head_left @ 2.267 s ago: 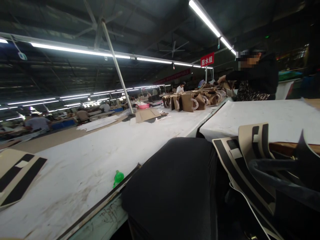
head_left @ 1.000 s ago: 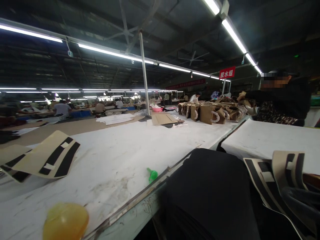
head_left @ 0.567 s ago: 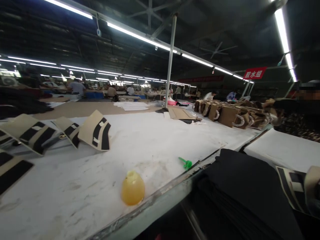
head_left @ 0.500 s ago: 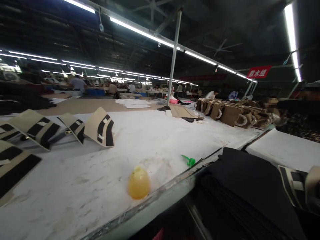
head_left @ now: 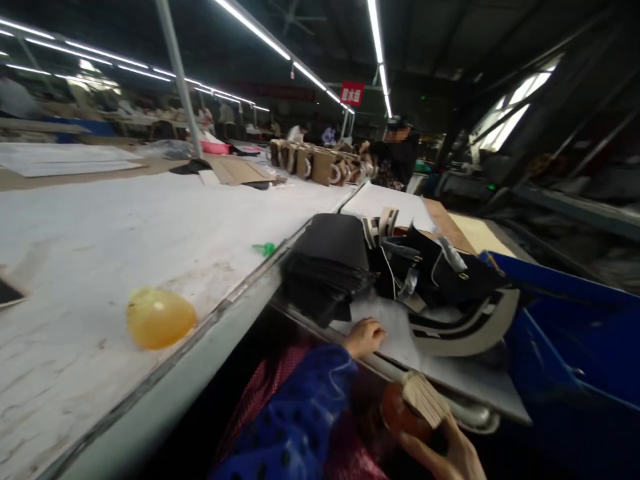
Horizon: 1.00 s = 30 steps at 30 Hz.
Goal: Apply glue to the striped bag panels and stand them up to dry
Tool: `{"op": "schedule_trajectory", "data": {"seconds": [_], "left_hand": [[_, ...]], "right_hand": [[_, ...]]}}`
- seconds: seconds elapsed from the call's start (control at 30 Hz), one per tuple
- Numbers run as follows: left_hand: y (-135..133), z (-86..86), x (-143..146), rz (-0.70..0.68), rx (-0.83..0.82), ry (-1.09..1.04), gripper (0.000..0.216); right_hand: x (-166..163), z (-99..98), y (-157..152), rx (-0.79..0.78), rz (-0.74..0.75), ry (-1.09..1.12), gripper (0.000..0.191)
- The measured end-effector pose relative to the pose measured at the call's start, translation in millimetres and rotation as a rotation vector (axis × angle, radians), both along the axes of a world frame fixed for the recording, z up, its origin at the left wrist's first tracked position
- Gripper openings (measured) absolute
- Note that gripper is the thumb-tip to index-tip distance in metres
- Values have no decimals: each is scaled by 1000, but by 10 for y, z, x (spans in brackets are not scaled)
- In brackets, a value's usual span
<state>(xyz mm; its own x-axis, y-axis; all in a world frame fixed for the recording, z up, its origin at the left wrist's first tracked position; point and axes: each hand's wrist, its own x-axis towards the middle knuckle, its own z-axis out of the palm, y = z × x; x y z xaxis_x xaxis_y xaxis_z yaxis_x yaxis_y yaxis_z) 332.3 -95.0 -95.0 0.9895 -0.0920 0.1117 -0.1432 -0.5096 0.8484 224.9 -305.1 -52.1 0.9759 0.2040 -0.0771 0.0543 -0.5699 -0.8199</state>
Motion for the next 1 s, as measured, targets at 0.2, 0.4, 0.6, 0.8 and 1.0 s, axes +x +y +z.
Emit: {"op": "schedule_trajectory", "data": {"seconds": [0.2, 0.4, 0.6, 0.8, 1.0], "left_hand": [[343, 288, -951, 8, -210, -120, 55], [462, 804, -1567, 111, -99, -431, 61], [250, 968, -1597, 209, 403, -547, 24], [313, 931, -1744, 316, 505, -454, 29], [302, 935, -1828, 299, 606, -438, 16]], "right_hand": [[-31, -82, 461, 268, 99, 104, 67], [37, -349, 688, 346, 157, 36, 65], [53, -516, 925, 444, 266, -72, 53], [25, -611, 1057, 482, 312, -68, 63], [-3, -658, 1043, 543, 349, -20, 92]]}}
